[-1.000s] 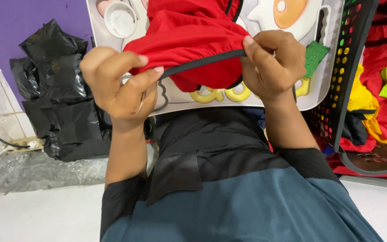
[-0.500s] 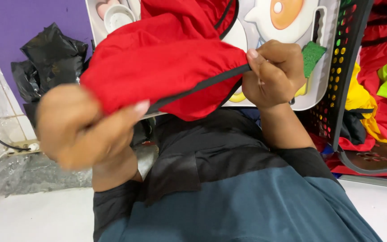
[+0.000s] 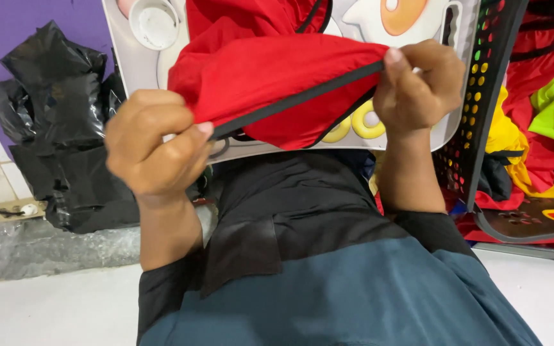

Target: Trimming loose threads or excess material from a red fabric item with a black elastic band using scissors.

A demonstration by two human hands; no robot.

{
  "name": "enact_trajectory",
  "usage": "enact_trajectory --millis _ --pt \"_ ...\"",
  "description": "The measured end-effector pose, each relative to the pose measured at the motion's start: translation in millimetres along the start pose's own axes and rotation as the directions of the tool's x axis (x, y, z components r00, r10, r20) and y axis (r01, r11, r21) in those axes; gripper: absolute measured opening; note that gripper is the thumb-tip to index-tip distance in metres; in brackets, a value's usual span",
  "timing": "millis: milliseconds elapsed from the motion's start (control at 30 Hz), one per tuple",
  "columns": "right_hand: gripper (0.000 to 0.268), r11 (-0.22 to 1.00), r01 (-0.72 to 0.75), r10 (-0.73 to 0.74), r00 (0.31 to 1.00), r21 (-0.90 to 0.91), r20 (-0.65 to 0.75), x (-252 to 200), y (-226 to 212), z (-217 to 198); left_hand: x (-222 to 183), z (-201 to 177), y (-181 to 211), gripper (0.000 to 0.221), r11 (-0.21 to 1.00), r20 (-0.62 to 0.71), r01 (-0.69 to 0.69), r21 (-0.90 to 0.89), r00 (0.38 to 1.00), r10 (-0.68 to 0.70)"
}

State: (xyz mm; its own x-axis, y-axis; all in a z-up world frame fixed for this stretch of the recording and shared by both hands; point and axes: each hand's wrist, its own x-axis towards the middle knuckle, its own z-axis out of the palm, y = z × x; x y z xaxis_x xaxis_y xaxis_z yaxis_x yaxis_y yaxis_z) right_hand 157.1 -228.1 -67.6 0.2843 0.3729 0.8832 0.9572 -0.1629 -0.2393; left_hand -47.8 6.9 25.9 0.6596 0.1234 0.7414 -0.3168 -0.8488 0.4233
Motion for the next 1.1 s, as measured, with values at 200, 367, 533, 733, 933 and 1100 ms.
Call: enact_trajectory --millis 200,367,533,733,933,1100 --pt "0.029 0.999 -0.035 0.035 0.999 0.018 -0.007 9 0 -1 -1 -7 0 0.032 0.996 -0.033 0.047 0.073 0.998 -0.045" --pt "0.011 0.864 -0.318 0.230 0.939 0.391 0.256 36 -20 -5 14 -2 13 0.021 0.930 0.090 0.366 -0.022 0.927 -0.363" --pt "0.011 0.318 -0.727 0.525 0.669 0.608 0.526 30 -14 0 3 -2 6 0.006 0.604 0.308 0.751 -0.266 0.660 -0.685" --pt "0.007 0.351 -0.715 0.579 0.673 0.605 0.460 22 -9 3 -3 -7 -2 0.015 0.605 0.272 0.732 -0.313 0.680 -0.681" --pt "0.026 0.986 -0.112 0.098 0.988 0.126 0.116 34 -13 15 13 -2 11 0.015 0.892 0.136 0.453 0.001 0.883 -0.448" --pt "0.035 0.994 -0.104 0.091 0.968 0.041 0.232 51 -29 17 17 8 4 0.026 0.964 0.084 0.231 0.130 0.966 -0.243"
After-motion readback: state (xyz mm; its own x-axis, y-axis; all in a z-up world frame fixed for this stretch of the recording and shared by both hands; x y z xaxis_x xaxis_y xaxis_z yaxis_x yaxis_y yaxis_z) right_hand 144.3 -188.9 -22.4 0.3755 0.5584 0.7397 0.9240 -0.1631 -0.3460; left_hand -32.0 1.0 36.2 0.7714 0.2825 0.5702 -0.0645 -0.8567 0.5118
